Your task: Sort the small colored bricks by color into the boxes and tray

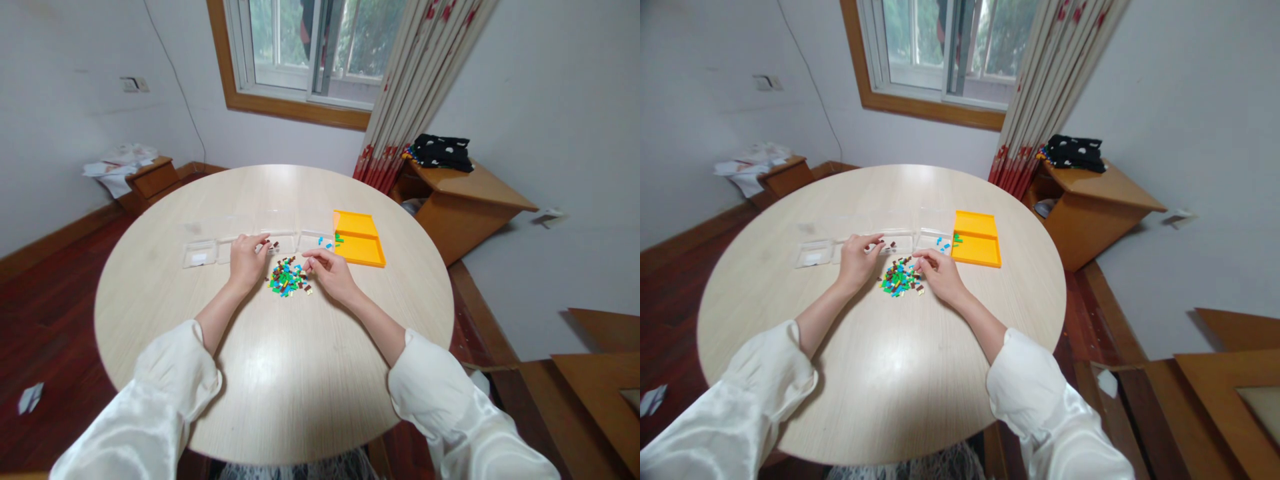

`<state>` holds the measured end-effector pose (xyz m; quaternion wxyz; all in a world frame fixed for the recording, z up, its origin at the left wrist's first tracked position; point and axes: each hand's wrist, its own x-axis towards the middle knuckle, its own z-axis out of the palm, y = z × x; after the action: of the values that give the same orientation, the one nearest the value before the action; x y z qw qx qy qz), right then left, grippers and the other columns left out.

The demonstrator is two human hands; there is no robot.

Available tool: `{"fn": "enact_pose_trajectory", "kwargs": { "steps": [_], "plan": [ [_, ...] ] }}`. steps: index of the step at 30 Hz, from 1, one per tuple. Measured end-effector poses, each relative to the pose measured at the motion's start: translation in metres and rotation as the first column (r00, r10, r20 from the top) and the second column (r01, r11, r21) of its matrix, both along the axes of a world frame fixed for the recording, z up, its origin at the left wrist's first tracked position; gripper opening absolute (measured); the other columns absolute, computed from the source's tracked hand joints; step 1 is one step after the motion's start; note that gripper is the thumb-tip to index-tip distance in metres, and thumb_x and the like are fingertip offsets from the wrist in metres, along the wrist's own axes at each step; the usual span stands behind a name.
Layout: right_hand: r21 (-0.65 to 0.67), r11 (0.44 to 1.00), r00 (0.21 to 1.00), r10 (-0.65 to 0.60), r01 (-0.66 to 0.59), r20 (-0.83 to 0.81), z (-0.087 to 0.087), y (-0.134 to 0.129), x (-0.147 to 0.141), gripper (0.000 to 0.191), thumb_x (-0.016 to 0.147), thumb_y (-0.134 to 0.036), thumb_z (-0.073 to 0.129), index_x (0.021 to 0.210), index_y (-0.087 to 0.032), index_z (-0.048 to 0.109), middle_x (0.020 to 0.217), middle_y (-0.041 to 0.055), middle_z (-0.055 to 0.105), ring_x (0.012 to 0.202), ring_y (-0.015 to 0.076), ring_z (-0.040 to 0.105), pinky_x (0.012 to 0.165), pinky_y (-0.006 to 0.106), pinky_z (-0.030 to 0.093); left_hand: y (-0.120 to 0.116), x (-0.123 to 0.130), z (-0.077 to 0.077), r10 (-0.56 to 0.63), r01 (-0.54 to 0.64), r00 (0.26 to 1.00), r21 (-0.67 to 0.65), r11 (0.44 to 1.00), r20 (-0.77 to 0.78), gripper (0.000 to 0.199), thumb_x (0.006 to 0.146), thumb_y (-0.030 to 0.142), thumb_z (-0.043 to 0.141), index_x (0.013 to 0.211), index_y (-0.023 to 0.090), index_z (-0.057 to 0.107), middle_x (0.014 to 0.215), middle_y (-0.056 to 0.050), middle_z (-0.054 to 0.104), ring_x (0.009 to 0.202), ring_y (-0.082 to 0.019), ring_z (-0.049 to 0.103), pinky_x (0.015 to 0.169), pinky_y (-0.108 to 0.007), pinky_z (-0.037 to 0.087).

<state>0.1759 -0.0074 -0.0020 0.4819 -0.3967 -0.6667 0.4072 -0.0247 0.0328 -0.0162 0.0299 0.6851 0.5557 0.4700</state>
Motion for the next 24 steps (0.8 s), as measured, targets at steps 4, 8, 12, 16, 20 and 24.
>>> {"fn": "enact_pose_trajectory", "kwargs": {
  "steps": [4, 8, 12, 16, 20, 24],
  "plan": [
    [0.000, 1.000, 1.000, 0.001, -0.001, 0.007, 0.000, -0.001, 0.000, 0.018, 0.082, -0.030, 0.051, 0.089, -0.017, 0.062, 0.072, 0.0010, 0.063, 0.068, 0.0114, 0.059, 0.069, 0.027, 0.049, 0.001, -0.001, -0.002, 0.011, -0.011, 1.000, 0.006, 1.000, 0.003, 0.019, 0.077, 0.023, 0.059, 0.092, 0.020, 0.070, 0.080, -0.006, 0.070, 0.076, -0.022, 0.055, 0.073, -0.035, 0.037],
    [0.010, 1.000, 1.000, -0.004, 0.004, 0.016, -0.001, 0.000, 0.000, 0.018, 0.082, -0.025, 0.048, 0.090, -0.016, 0.061, 0.072, 0.0013, 0.063, 0.067, 0.0115, 0.060, 0.069, 0.027, 0.048, 0.000, 0.000, 0.000, 0.035, -0.035, 0.999, 0.010, 0.999, -0.004, 0.019, 0.078, 0.023, 0.057, 0.092, 0.018, 0.069, 0.081, -0.005, 0.070, 0.077, -0.022, 0.055, 0.075, -0.035, 0.038],
    [0.039, 0.998, 0.992, -0.051, 0.047, 0.115, -0.005, 0.003, 0.001, 0.020, 0.082, -0.021, 0.046, 0.091, -0.016, 0.063, 0.076, 0.0023, 0.064, 0.069, 0.0123, 0.060, 0.069, 0.028, 0.048, -0.006, 0.004, 0.008, 0.043, -0.044, 0.998, -0.028, 0.999, -0.041, 0.020, 0.079, 0.024, 0.055, 0.093, 0.016, 0.068, 0.083, -0.005, 0.070, 0.076, -0.020, 0.055, 0.076, -0.034, 0.039],
    [0.169, 0.983, 0.940, -0.117, 0.064, 0.320, -0.008, 0.006, 0.005, 0.022, 0.081, -0.014, 0.045, 0.089, -0.015, 0.065, 0.085, 0.0059, 0.067, 0.079, 0.0153, 0.060, 0.074, 0.031, 0.048, -0.015, 0.009, 0.015, -0.024, 0.017, 0.998, -0.097, 0.995, -0.066, 0.021, 0.082, 0.026, 0.050, 0.083, 0.016, 0.068, 0.080, -0.005, 0.070, 0.071, -0.018, 0.055, 0.074, -0.033, 0.041],
    [0.308, 0.951, 0.873, -0.133, -0.020, 0.469, -0.014, 0.009, 0.006, 0.028, 0.080, -0.007, 0.043, 0.092, -0.016, 0.066, 0.093, 0.0083, 0.067, 0.092, 0.0179, 0.058, 0.086, 0.036, 0.045, -0.021, 0.012, 0.017, -0.152, 0.133, 0.983, -0.168, 0.977, -0.103, 0.027, 0.083, 0.024, 0.044, 0.089, 0.015, 0.069, 0.090, -0.007, 0.070, 0.080, -0.019, 0.057, 0.077, -0.032, 0.043],
    [0.305, 0.942, 0.814, -0.065, -0.140, 0.577, -0.020, 0.008, 0.002, 0.033, 0.085, -0.012, 0.042, 0.111, -0.019, 0.061, 0.118, 0.0089, 0.061, 0.113, 0.0187, 0.051, 0.099, 0.040, 0.038, -0.024, 0.013, 0.013, -0.302, 0.235, 0.923, -0.273, 0.933, -0.237, 0.034, 0.080, 0.015, 0.039, 0.099, 0.016, 0.067, 0.100, -0.007, 0.069, 0.093, -0.022, 0.055, 0.086, -0.038, 0.040]
  ]
}}
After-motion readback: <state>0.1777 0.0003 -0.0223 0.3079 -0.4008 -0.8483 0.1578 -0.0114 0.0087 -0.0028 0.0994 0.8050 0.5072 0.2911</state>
